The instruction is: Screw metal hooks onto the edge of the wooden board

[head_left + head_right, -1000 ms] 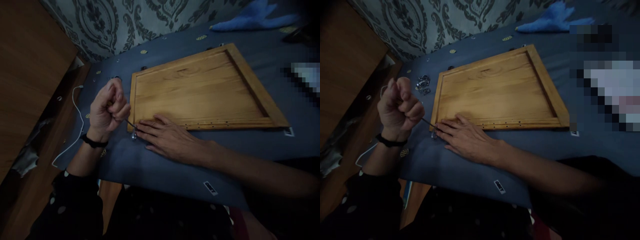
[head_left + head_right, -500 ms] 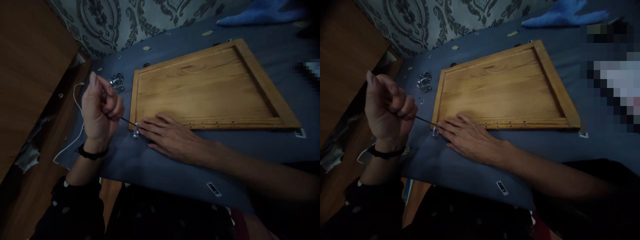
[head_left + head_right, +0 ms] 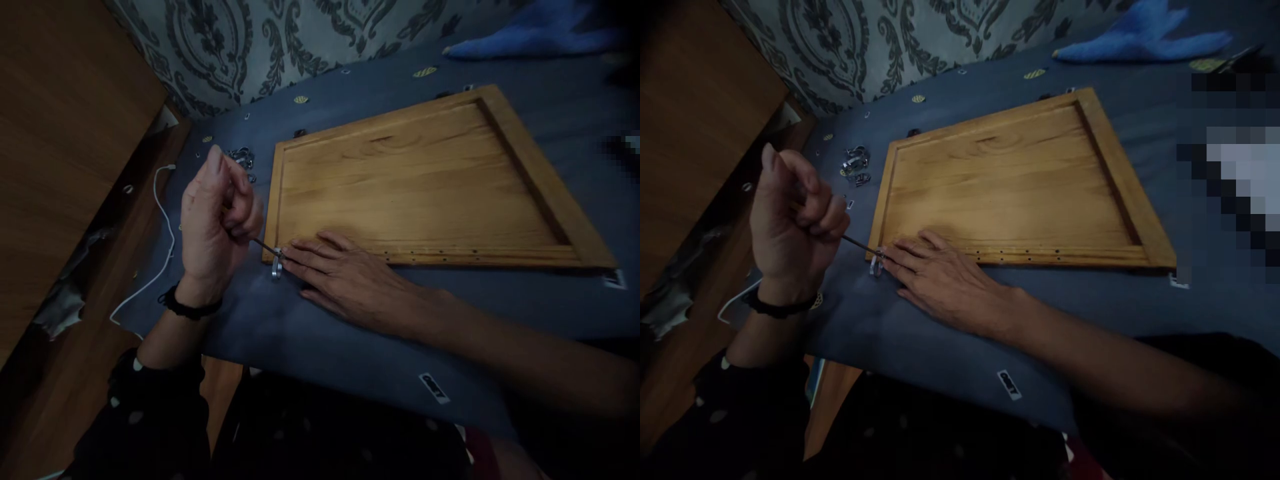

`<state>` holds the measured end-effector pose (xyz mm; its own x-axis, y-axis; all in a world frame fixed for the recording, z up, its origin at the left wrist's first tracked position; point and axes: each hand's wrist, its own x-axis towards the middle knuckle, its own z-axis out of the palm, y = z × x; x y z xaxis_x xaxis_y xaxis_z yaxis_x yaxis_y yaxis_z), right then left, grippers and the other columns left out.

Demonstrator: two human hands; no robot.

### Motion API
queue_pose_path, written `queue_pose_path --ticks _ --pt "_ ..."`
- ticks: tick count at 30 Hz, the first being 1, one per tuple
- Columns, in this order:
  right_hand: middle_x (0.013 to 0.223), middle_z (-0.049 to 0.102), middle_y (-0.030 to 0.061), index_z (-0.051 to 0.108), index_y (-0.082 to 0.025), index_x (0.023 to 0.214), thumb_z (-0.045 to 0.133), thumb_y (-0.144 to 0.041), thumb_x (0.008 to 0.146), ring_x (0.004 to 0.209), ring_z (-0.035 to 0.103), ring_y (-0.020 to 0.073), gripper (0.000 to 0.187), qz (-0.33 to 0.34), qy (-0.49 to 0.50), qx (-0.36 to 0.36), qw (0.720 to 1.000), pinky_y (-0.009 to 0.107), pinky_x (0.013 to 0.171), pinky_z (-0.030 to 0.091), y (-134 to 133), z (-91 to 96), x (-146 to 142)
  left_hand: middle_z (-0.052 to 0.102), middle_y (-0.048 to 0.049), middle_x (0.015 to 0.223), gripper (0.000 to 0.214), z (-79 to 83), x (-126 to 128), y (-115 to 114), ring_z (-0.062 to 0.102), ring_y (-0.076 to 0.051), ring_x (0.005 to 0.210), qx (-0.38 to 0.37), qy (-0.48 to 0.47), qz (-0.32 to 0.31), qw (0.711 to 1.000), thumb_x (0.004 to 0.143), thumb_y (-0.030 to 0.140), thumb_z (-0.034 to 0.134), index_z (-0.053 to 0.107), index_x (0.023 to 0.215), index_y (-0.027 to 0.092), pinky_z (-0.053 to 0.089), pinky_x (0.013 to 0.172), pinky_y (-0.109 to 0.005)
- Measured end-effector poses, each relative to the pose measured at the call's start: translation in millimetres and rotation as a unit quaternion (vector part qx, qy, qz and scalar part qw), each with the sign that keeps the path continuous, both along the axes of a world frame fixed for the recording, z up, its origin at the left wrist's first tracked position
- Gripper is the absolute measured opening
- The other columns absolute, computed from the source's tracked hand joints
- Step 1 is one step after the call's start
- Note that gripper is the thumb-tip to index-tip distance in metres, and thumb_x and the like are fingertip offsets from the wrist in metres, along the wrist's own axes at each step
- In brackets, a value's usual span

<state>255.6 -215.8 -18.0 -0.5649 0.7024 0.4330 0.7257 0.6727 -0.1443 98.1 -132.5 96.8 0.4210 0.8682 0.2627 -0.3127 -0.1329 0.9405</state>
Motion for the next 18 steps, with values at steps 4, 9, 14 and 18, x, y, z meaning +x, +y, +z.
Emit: queue_pose_path --ticks 4,9,14,18 --pt "0.147 0.062 0.0140 0.056 -0.010 0.147 0.047 -0.033 0.107 0.141 0.051 0.0277 0.047 0.003 0.001 0.001 1.000 0.050 0.118 0.037 0.3 0.4 0.0 0.016 0.0093 0.045 0.048 -1.5 -0.7 0.0 0.009 -0.005 0.037 0.005 -0.011 -0.013 1.000 0.095 0.052 0.068 0.058 0.061 0.019 0.014 0.034 -0.017" --pt "0.150 0.060 0.0125 0.056 -0.011 0.147 0.046 -0.033 0.108 0.141 0.052 0.0274 0.046 -0.001 -0.004 0.006 1.000 0.050 0.117 0.039 0.7 0.0 -0.2 0.020 0.0100 0.045 0.042 -4.5 -4.2 1.8 0.013 -0.004 0.036 0.012 -0.016 -0.066 0.998 0.092 0.050 0.072 0.061 0.066 0.019 0.020 0.034 -0.014" --pt "0.151 0.059 0.0114 0.057 -0.011 0.146 0.044 -0.031 0.108 0.141 0.052 0.0278 0.045 -0.001 -0.017 0.011 1.000 0.050 0.117 0.040 -0.3 1.5 -0.3 0.031 0.0083 0.048 0.034 -5.2 -3.6 7.3 0.018 -0.004 0.037 0.027 0.009 -0.102 0.994 0.084 0.047 0.079 0.063 0.073 0.020 0.019 0.035 -0.017" --pt "0.150 0.059 0.0122 0.056 -0.010 0.147 0.044 -0.031 0.108 0.142 0.052 0.0277 0.045 -0.004 -0.021 0.011 1.000 0.050 0.117 0.040 -0.8 2.7 -0.3 0.028 0.0101 0.045 0.040 -7.7 1.0 8.0 0.015 -0.004 0.034 0.040 -0.006 -0.100 0.994 0.080 0.057 0.080 0.064 0.076 0.021 0.016 0.032 -0.020"
